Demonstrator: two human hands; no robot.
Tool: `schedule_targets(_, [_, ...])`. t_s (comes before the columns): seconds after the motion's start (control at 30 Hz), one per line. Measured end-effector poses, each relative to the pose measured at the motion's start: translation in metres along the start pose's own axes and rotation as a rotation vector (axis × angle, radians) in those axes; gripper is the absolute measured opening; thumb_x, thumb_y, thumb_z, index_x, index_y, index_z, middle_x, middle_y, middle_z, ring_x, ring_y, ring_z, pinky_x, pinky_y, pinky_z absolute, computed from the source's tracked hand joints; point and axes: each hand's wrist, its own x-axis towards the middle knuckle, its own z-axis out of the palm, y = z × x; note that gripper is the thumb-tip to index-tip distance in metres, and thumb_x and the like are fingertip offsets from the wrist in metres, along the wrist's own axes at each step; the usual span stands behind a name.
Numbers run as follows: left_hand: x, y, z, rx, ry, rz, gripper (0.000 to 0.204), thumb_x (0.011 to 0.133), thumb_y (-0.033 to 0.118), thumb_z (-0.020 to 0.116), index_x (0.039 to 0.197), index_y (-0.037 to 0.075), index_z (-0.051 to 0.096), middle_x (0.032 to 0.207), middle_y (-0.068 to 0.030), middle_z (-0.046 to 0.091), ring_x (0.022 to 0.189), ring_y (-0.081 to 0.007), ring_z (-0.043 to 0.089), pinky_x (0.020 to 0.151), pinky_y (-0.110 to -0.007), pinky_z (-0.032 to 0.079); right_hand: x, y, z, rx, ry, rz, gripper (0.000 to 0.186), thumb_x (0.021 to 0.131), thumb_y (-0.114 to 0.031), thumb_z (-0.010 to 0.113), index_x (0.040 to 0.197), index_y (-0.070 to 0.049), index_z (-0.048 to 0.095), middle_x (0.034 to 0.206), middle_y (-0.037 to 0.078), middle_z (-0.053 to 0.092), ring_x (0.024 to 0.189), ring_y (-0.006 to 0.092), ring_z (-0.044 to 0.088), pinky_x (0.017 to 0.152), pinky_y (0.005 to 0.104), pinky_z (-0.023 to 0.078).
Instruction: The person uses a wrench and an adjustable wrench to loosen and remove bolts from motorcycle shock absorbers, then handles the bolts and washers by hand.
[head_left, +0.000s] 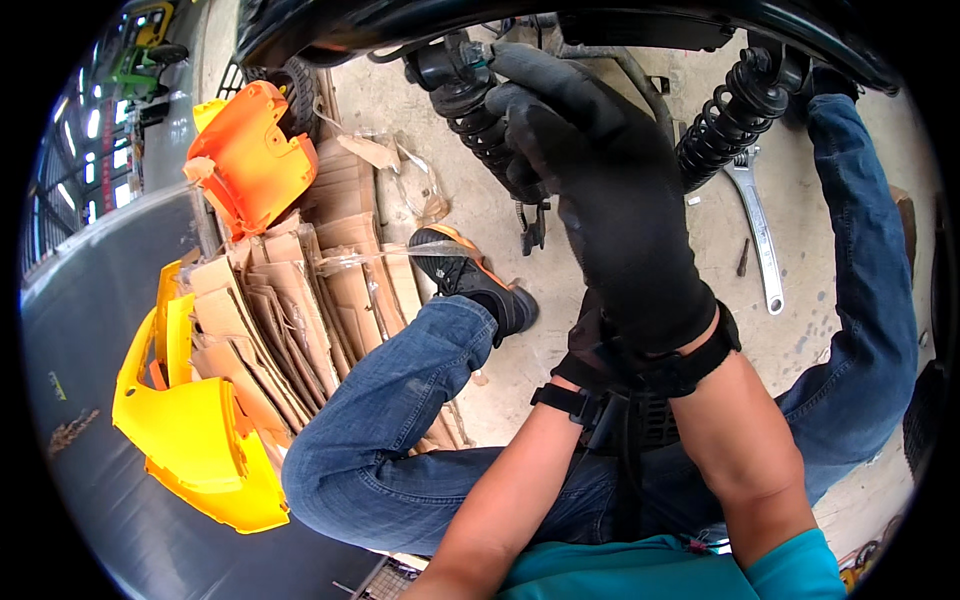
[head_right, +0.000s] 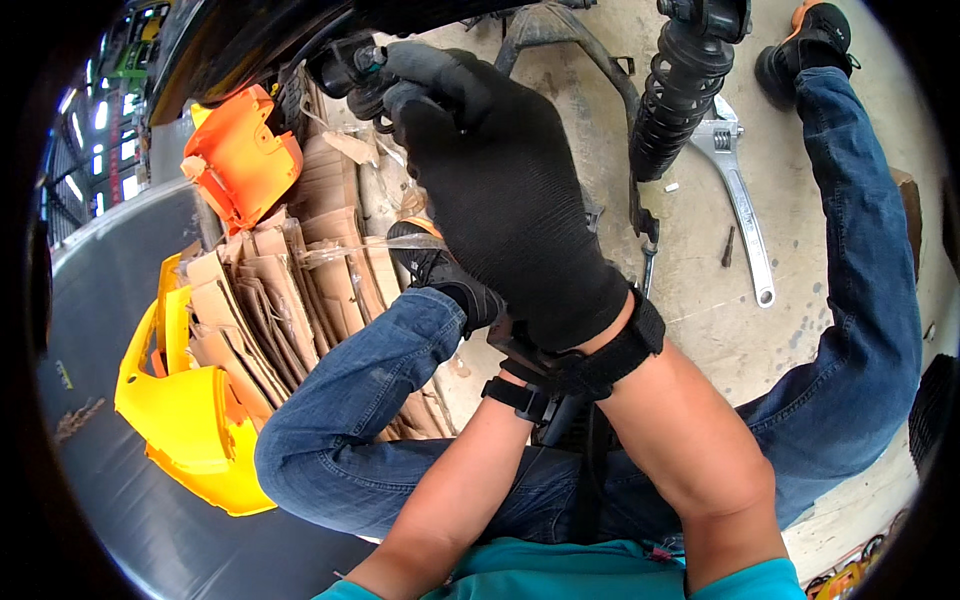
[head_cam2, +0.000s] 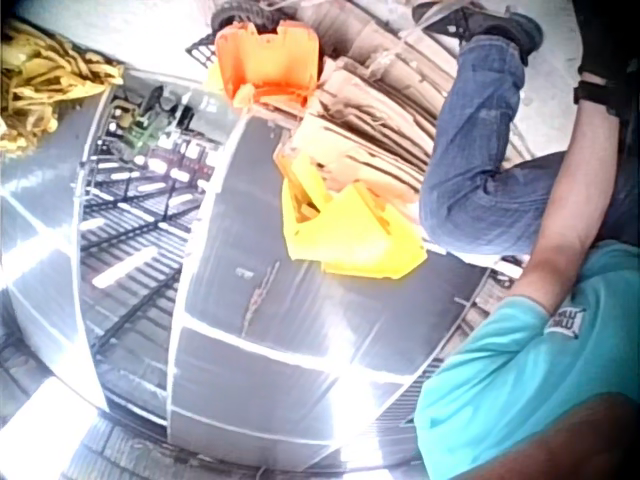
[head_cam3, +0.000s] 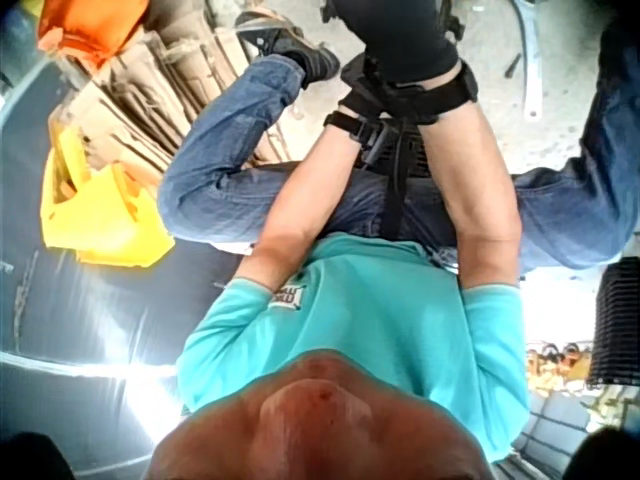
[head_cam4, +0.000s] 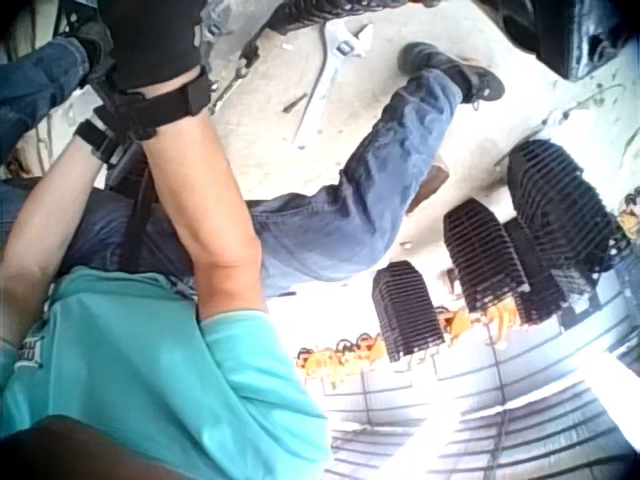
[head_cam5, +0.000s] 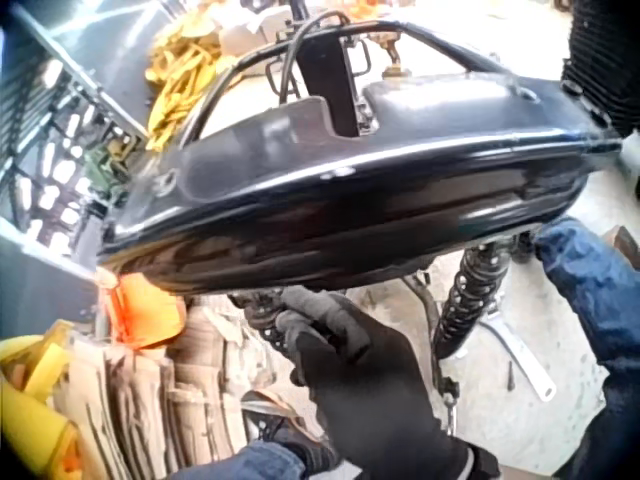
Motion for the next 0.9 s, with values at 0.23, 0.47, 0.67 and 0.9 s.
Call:
schedule_targets(0.23, [0.002,0.006,-0.003,0.572,0.233,-0.109,0.054,0.103,0.031,0.043,0.148,0.004,0.03,0.144,-0.0163,0.045,0.129,-0.0264,0.05,0.106,-0.039,0.047,0.0,0.001,-0.002,0.004,-0.036,-0.022,0.035,0.102,-0.014,0.056,0.133,-0.001,0.059,0.109,0.005,0.067,0.087,0.0089,0.058,0.077,0.0232,0.049])
schedule_targets(0.47, [-0.001,0.011,-0.014,0.793,0.151,-0.226,0.067,0.105,0.052,0.029,0.158,0.017,0.008,0.161,-0.0138,0.022,0.148,-0.0277,0.027,0.121,-0.044,0.03,-0.004,0.0,-0.003,0.075,-0.035,-0.005,0.033,0.102,-0.016,0.055,0.133,-0.004,0.06,0.113,0.006,0.068,0.098,0.011,0.063,0.082,0.0235,0.05])
schedule_targets(0.67, [-0.001,0.011,-0.031,0.793,0.117,-0.23,0.068,0.105,0.051,0.031,0.158,0.016,0.008,0.161,-0.0147,0.022,0.147,-0.0277,0.028,0.121,-0.045,0.03,-0.005,0.002,-0.007,0.096,-0.034,0.027,0.033,0.103,-0.019,0.055,0.132,-0.006,0.061,0.114,0.005,0.068,0.099,0.0114,0.063,0.082,0.0256,0.05])
schedule_targets(0.9, [0.012,0.006,-0.04,1.138,0.279,0.037,0.059,0.086,0.023,0.07,0.137,0.003,0.046,0.13,-0.014,0.058,0.116,-0.0219,0.059,0.097,-0.036,0.05,0.002,0.0,-0.009,-0.026,-0.012,0.022,0.034,0.101,-0.02,0.057,0.131,-0.005,0.061,0.11,0.003,0.069,0.088,0.008,0.06,0.078,0.024,0.05])
